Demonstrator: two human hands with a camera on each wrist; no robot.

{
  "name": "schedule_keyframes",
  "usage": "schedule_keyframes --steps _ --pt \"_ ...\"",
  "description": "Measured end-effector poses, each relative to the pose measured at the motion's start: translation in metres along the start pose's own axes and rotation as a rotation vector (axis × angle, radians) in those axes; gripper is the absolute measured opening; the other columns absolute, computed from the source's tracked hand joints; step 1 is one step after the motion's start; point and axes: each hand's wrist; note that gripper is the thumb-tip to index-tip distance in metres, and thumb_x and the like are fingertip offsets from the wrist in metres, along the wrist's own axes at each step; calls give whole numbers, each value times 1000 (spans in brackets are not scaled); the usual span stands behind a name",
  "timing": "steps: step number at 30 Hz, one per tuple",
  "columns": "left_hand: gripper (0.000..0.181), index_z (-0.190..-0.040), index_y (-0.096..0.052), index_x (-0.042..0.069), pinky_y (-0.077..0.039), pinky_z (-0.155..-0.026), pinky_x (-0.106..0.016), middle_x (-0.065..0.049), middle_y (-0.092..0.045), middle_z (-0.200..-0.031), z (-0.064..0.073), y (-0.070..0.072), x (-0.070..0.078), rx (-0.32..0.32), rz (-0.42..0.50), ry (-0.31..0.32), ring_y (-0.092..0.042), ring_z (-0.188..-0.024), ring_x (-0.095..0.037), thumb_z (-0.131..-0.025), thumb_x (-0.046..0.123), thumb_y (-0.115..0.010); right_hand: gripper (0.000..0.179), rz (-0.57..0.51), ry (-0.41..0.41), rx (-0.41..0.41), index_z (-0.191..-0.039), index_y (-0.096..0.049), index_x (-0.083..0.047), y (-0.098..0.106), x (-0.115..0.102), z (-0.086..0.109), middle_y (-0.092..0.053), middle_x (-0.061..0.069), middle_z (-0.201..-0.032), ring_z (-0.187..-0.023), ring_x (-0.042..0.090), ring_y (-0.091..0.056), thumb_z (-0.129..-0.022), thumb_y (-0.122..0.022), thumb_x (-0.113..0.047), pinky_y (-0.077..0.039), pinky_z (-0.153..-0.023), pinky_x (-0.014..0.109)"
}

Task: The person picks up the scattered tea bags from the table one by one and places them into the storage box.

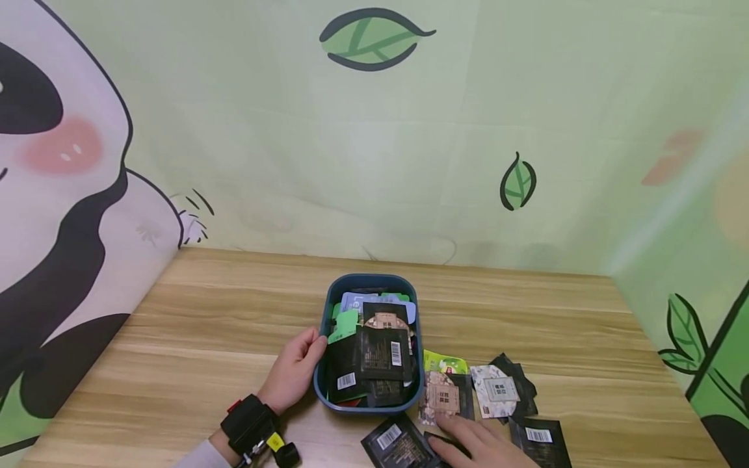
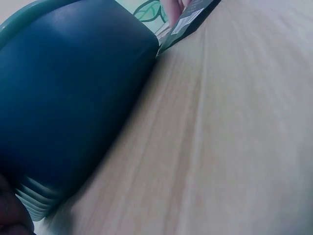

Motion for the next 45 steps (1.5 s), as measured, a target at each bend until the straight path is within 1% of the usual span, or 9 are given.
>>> schedule_keyframes --steps 3,10,16,20,24,31,37,42,45 --pt "29 -83 -48 9 -34 -56 -25 -7 -41 -72 0 0 0 -4 -1 -4 -48 -69 -20 -103 30 -46 54 2 35 41 -134 -54 -22 -1 0 0 -54 5 -137 -113 17 -60 -93 -52 -57 -53 -81 31" --pt "28 -83 -48 8 -34 -55 -26 -7 -41 -72 0 0 0 -7 15 -14 -48 -69 -19 -103 28 -45 47 -67 -1 14 -131 -57 -23 4 -4 -2 -59 -6 -121 -95 9 -59 -96 -50 -53 -50 -71 24" --pt "29 -83 -48 8 -34 -56 -26 -7 -41 -72 0 1 1 -14 10 -1 -48 -69 -19 -103 29 -45 45 -145 -20 -40 -131 -57 -22 7 -2 -6 -58 -10 -109 -81 -1 -49 -97 -48 -51 -41 -62 17" --pt "30 -83 -49 9 -34 -56 -25 -7 -41 -72 0 1 -1 -5 -1 0 -48 -70 -20 -103 31 -45 44 -169 8 -14 -130 -58 -20 7 1 -10 -55 -11 -100 -74 -6 -39 -97 -52 -48 -34 -60 12" --pt "27 -83 -49 10 -35 -56 -26 -8 -41 -72 -1 0 -1 2 -1 -1 -48 -70 -22 -103 28 -45 46 -173 47 46 -129 -59 -16 6 4 -14 -53 -9 -96 -75 -6 -38 -94 -57 -47 -31 -61 7" --pt "24 -82 -49 13 -35 -57 -25 -8 -42 -73 0 0 0 6 3 5 -49 -71 -23 -103 25 -46 58 -268 -33 -24 -133 -54 -17 12 3 -19 -51 -10 -98 -77 -5 -39 -91 -57 -56 -35 -60 11" --pt "25 -82 -49 13 -35 -57 -25 -8 -42 -72 0 0 -1 7 3 2 -49 -71 -22 -103 26 -46 58 -274 -23 40 -131 -56 -18 13 3 -24 -45 -13 -95 -76 -4 -36 -88 -62 -56 -33 -59 11" --pt "25 -82 -49 12 -35 -56 -25 -8 -42 -72 0 0 -1 8 3 10 -50 -71 -22 -103 26 -45 55 -302 -37 -19 -134 -51 -18 19 5 -29 -46 -11 -96 -78 -4 -39 -85 -73 -30 -37 -62 13" --pt "26 -83 -49 11 -36 -57 -25 -8 -43 -73 -1 0 -1 6 2 17 -50 -72 -22 -103 27 -45 58 -326 -44 -44 -135 -50 -19 23 5 -31 -47 -11 -96 -78 -4 -41 -82 -73 -18 -39 -64 13"
Point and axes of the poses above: each hand's wrist, its own z-axis away from the middle knuckle, its own y-axis out of the back of the hand, x = y × z
